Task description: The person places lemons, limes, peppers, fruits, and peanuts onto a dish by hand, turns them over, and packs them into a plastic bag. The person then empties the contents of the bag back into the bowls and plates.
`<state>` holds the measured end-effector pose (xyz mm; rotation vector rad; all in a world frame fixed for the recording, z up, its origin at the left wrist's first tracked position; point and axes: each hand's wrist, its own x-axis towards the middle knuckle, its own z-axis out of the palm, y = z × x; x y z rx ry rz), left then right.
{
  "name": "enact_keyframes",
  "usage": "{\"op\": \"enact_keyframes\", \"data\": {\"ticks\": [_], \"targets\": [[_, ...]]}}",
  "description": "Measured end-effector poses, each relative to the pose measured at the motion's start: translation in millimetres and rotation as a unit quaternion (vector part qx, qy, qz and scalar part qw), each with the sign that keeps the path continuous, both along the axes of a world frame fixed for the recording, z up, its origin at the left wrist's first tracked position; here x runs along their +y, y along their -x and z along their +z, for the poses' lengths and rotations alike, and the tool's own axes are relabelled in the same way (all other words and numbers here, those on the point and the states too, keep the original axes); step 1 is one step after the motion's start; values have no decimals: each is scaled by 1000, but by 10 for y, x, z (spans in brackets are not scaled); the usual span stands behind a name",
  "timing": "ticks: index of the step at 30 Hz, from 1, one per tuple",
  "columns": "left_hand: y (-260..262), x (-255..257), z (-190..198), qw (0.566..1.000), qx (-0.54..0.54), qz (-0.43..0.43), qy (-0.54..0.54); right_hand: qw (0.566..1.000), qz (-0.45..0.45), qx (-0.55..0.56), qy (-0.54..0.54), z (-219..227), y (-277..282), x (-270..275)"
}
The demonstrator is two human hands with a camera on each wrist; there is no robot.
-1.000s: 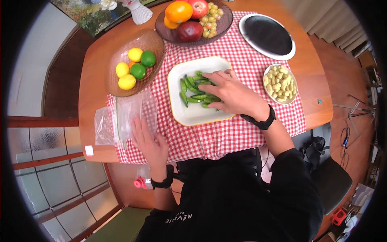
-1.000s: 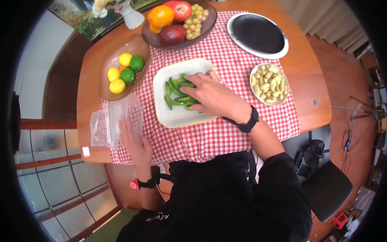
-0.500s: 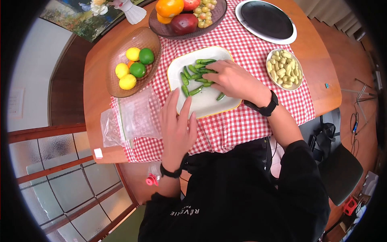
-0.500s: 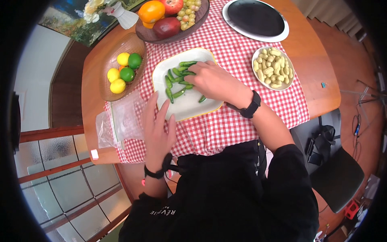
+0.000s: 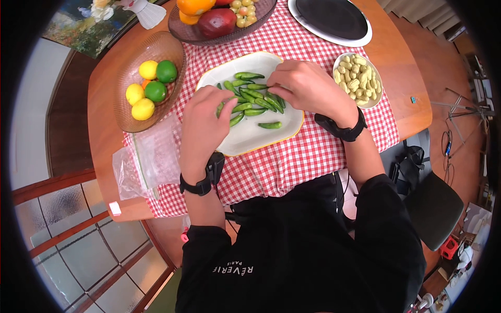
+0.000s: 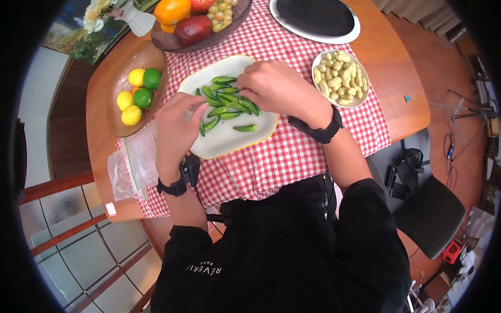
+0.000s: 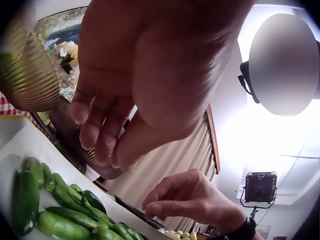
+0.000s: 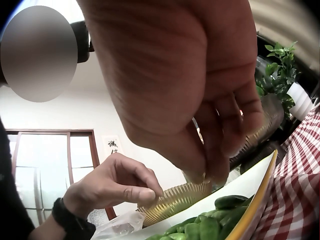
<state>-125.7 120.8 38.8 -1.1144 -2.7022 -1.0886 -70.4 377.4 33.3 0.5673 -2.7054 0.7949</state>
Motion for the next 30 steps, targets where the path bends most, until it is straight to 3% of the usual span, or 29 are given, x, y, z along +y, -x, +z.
{"op": "enact_keyframes", "data": {"ticks": [2, 7, 13, 17, 26, 28, 29, 30], "targets": [[20, -9, -28, 999, 8, 18, -39, 1000, 0, 5, 1, -50, 4, -11], [152, -102, -167, 993, 103, 56, 10, 998, 30, 54, -1, -59, 28, -34], [188, -158, -221, 991, 81, 108, 14, 999, 20, 29, -7, -102, 48, 40], [203, -169, -250, 990, 104, 94, 31, 999, 9, 46, -28, -151, 80, 63], [152, -98, -237, 997, 43, 60, 19, 991, 4, 127, -33, -253, 150, 7], [124, -89, -252, 994, 85, 35, 54, 988, 6, 145, -44, -239, 138, 14], [126, -91, -291, 995, 86, 28, 51, 1000, 3, -2, -16, -37, 48, -18], [129, -85, -316, 995, 77, 25, 55, 1000, 2, -11, -12, -19, 33, -9]]}}
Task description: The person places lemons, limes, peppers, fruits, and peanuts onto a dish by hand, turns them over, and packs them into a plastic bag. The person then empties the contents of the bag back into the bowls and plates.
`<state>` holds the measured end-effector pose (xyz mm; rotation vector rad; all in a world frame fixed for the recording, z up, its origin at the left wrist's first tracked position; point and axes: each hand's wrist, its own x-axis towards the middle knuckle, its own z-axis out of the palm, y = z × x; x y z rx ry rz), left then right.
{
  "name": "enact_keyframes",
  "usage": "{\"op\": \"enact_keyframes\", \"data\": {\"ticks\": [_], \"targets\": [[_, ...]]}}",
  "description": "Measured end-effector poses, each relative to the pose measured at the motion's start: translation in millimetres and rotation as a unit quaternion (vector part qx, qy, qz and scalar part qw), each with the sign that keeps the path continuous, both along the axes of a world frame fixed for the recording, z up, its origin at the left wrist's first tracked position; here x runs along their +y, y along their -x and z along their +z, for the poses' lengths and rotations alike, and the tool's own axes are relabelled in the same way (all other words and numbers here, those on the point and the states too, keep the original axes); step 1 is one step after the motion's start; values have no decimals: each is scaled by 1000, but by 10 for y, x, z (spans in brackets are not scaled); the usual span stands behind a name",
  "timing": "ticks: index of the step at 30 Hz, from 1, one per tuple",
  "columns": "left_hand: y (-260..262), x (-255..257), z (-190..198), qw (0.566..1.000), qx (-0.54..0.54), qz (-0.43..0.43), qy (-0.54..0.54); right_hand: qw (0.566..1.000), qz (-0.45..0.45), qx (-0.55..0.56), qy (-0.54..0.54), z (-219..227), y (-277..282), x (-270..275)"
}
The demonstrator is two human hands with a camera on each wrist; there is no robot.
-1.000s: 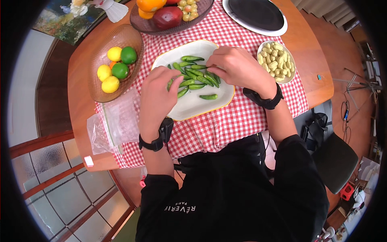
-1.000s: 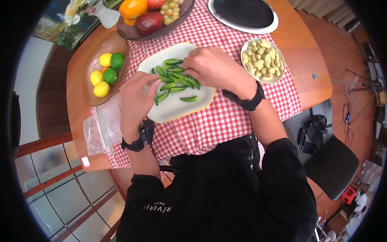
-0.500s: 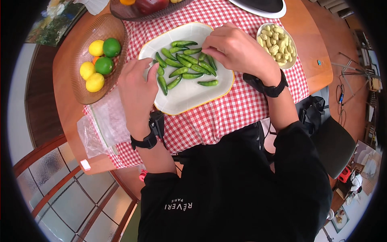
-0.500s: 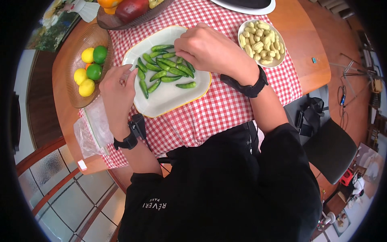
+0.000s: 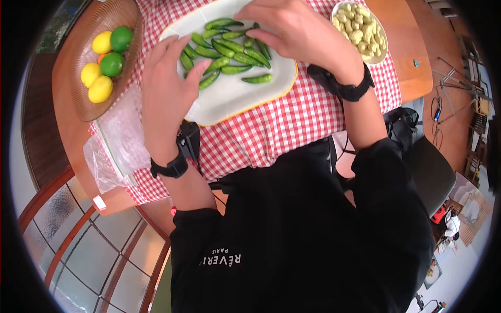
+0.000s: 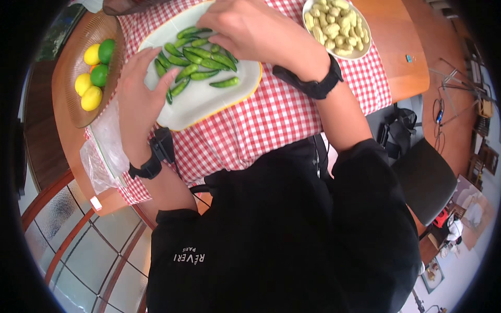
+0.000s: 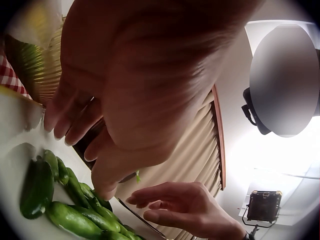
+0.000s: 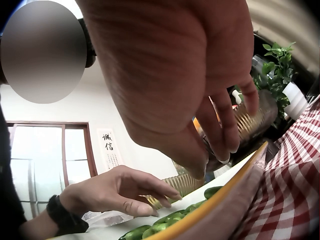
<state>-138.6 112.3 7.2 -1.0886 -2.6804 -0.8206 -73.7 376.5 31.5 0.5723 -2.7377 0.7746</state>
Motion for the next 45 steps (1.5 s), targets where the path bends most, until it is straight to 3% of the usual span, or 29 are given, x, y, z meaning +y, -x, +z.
{"op": "enact_keyframes", "data": {"ticks": [6, 10, 12, 16, 18, 21, 28, 30, 34, 36, 40, 42, 45], "targets": [[51, -47, -96, 993, 92, -47, 58, 997, 31, 54, -55, -116, 51, -47], [2, -35, 13, 995, 54, -59, 59, 997, 27, 55, -42, -165, 32, -132], [-24, 8, 94, 998, -57, -38, -11, 997, 38, 36, -57, -152, 22, -162], [-9, 14, 80, 998, -39, -22, -42, 998, 56, 21, -13, -122, 42, -169], [23, -15, 40, 999, 34, -34, -24, 998, 42, 18, -40, -84, 37, -166], [20, -41, -16, 998, 54, -15, 9, 998, 48, 10, -39, -46, -24, -124], [-45, -16, 63, 997, 7, 4, 73, 996, 82, -20, -16, -108, -73, -89], [-54, 4, 119, 997, -70, -42, 5, 993, 65, -47, -92, -53, -78, -109], [-80, 61, 200, 989, -101, -87, -65, 997, 46, -7, -64, -9, -38, -121], [-85, 53, 181, 993, -62, -86, -49, 997, 56, 39, -46, 3, -30, -102], [-106, 10, 129, 996, -32, -82, 10, 997, 55, 30, -42, 58, -61, -84], [-126, -1, 113, 993, -3, -92, 70, 987, 51, -114, -104, 145, -56, -114], [-183, 45, 75, 991, -20, -82, 102, 993, 86, -43, -70, -9, -92, -119]]}}
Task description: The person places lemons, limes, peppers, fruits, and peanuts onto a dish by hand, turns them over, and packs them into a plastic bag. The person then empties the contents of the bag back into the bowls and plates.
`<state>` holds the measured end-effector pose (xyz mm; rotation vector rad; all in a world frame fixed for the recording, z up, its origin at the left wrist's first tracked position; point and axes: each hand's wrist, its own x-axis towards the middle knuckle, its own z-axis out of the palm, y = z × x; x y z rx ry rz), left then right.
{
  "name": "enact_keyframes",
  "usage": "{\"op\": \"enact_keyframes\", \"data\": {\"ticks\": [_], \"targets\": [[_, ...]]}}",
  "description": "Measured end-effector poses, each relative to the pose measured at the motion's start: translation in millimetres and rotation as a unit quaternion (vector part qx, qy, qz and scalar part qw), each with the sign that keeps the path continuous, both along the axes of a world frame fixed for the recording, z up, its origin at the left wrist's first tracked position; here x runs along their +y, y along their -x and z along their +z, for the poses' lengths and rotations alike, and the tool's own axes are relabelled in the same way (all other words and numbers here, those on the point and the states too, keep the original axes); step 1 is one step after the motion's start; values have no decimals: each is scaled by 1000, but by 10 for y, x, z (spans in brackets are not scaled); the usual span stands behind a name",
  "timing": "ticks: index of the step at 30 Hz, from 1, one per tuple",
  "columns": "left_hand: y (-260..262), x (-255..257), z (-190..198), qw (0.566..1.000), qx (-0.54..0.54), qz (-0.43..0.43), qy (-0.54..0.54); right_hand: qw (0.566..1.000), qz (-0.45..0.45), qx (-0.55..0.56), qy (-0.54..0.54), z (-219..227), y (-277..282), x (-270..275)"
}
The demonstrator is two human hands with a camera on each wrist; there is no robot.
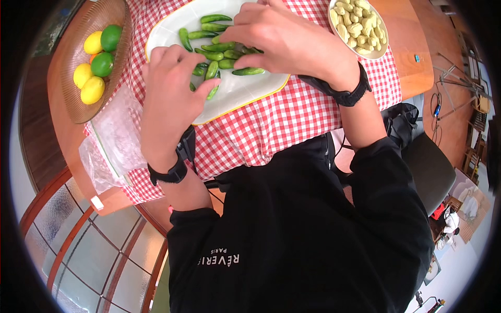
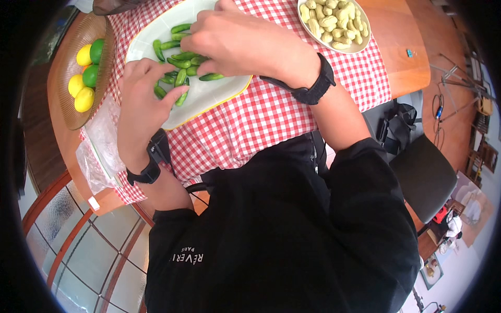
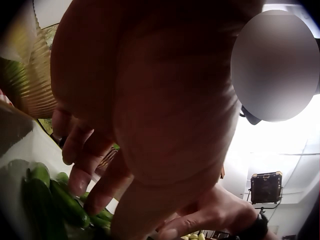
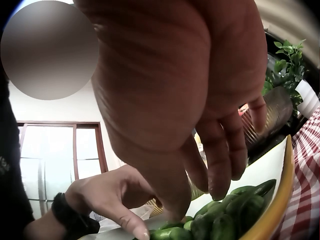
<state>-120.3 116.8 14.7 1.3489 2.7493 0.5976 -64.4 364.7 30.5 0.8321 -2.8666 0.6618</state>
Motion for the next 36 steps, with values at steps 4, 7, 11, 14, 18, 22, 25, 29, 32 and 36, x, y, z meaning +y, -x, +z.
{"op": "enact_keyframes", "data": {"ticks": [4, 7, 11, 14, 18, 22, 25, 29, 32, 36], "targets": [[-21, 19, -15, 999, -32, -12, -11, 1000, 4, 11, 18, -88, -9, -63], [-24, 24, -7, 998, -12, -45, -33, 1000, -9, -2, -1, -70, -6, -94], [54, 43, -10, 994, -18, -27, -102, 999, -12, 30, 10, -69, 26, -94], [50, 52, 20, 994, 12, -10, -112, 997, -33, 62, 36, -72, 31, -78], [18, 77, 47, 994, 26, 6, -102, 997, -37, 59, 31, -34, 39, -54], [12, 74, 65, 993, -44, 33, -106, 998, -42, 31, 20, 27, 48, -39], [9, 79, 55, 989, -81, 62, -110, 998, -42, -43, -5, 126, 60, -48], [17, 76, 43, 991, -60, -4, -119, 999, -12, 24, 32, -33, 32, -52], [31, 80, 50, 991, -49, -26, -125, 1000, 9, 9, 7, 16, 27, -54], [52, 59, 19, 993, 5, 24, -118, 999, -26, 25, 19, -53, 28, -32]]}}
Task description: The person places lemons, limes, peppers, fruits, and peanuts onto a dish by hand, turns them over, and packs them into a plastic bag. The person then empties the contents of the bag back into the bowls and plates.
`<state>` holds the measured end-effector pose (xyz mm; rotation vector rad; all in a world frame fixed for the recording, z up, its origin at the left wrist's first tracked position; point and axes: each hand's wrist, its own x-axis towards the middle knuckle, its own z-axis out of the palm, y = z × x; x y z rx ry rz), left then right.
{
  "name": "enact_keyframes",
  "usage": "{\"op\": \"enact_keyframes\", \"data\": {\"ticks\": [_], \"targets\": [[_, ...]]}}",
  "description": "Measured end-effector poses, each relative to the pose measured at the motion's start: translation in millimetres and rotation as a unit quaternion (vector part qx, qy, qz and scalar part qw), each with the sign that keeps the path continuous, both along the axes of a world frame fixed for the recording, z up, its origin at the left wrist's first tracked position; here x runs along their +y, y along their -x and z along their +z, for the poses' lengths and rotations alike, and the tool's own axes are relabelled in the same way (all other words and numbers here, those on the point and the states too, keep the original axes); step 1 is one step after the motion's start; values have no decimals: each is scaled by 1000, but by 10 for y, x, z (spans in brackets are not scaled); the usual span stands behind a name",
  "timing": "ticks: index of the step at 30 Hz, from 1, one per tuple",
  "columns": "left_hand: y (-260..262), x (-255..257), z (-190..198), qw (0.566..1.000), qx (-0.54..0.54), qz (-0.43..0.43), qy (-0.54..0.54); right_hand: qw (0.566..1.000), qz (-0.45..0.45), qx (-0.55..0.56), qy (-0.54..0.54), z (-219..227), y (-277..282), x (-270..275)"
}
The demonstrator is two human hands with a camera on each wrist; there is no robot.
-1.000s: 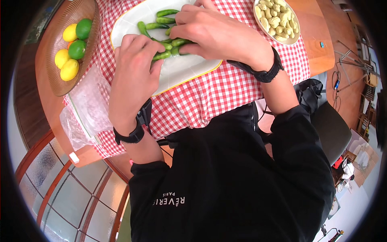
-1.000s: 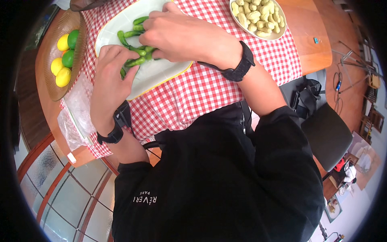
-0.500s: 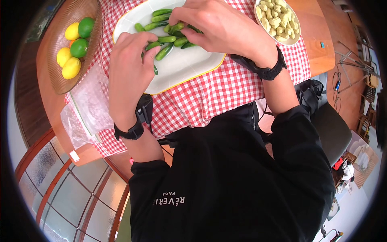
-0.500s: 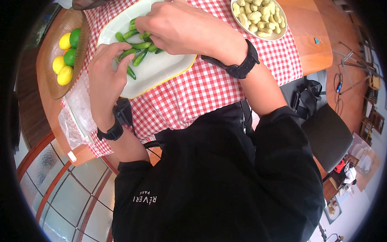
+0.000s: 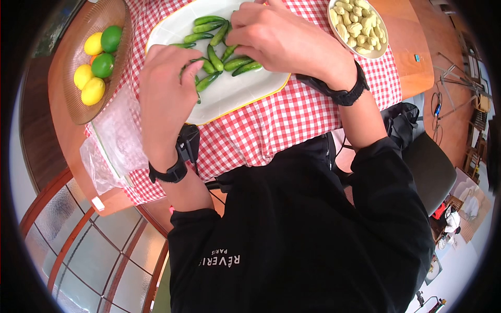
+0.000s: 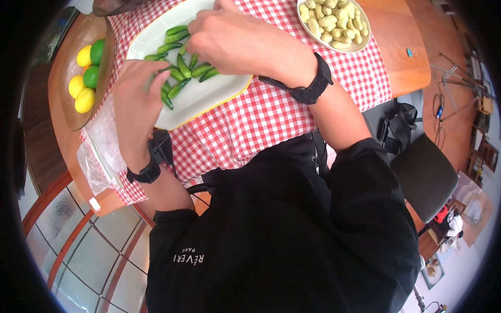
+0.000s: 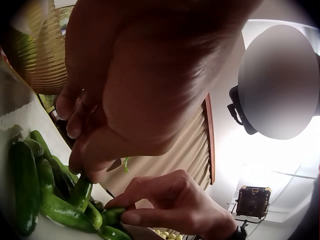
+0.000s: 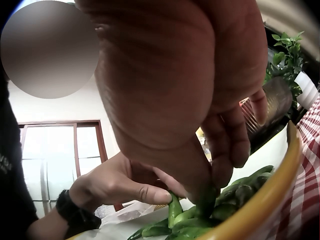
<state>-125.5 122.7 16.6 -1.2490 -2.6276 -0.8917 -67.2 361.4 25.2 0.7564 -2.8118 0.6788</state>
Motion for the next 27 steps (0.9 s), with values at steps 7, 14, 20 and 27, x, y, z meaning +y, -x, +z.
{"op": "enact_keyframes", "data": {"ticks": [7, 14, 20, 27], "targets": [[-54, -6, 27, 996, -24, 82, 34, 993, -60, 72, -68, -22, 9, 20], [-59, -54, 105, 998, -37, 8, 54, 999, -14, 16, -39, -36, -15, -3], [-39, -173, 66, 992, -70, -61, 89, 1000, -13, 14, -13, 51, -11, 15], [-74, -81, 29, 992, -64, -82, 74, 999, 43, 11, -3, -53, -40, -122]]}}
